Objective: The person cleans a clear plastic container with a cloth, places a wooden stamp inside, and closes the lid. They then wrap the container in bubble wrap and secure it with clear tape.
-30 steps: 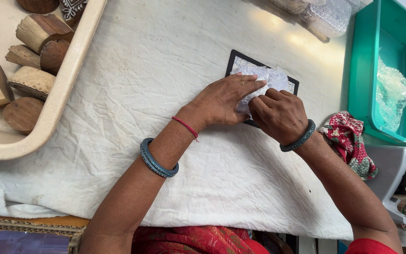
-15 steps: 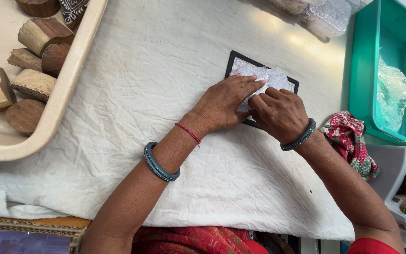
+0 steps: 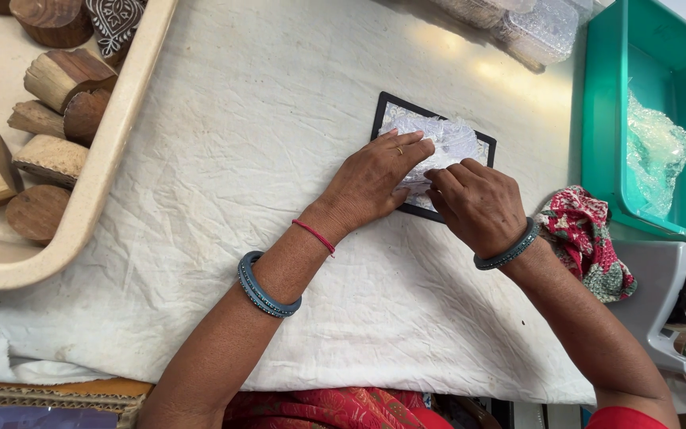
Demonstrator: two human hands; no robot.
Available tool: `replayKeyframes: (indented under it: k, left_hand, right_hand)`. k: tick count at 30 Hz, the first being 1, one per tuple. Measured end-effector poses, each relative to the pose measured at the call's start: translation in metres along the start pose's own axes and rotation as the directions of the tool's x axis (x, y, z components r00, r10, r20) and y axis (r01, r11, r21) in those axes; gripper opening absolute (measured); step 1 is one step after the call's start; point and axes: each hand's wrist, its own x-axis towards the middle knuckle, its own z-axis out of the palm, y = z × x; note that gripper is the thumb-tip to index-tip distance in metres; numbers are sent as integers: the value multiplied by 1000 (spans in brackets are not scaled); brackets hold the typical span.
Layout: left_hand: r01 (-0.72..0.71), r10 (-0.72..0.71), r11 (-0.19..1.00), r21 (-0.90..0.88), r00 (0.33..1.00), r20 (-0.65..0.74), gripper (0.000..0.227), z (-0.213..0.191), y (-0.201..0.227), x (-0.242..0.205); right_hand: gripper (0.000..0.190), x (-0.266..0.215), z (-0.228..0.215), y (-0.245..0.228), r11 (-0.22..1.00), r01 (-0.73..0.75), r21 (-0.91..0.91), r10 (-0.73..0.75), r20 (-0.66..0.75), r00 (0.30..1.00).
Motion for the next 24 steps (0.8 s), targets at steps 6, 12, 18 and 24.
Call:
replayKeyframes:
  k: [6, 12, 18, 24]
  left_hand:
    - [-73, 74, 997, 24, 997, -8, 57, -6, 3, 0]
    - [-92, 91, 995, 46, 996, 26, 44, -7, 5, 0]
    - [-90, 88, 994, 65, 996, 32, 31, -5, 6, -2]
    - [-89, 86, 992, 88, 996, 33, 22, -2, 3, -4]
  right_hand:
    - [17, -20, 24, -1, 996, -10, 88, 31, -243, 970]
    - [14, -25, 28, -6, 997, -39, 63, 54, -265, 963]
    - [10, -21, 38, 2, 998, -45, 32, 51, -223, 973]
    - [14, -19, 41, 4, 991, -38, 128, 60, -168, 984]
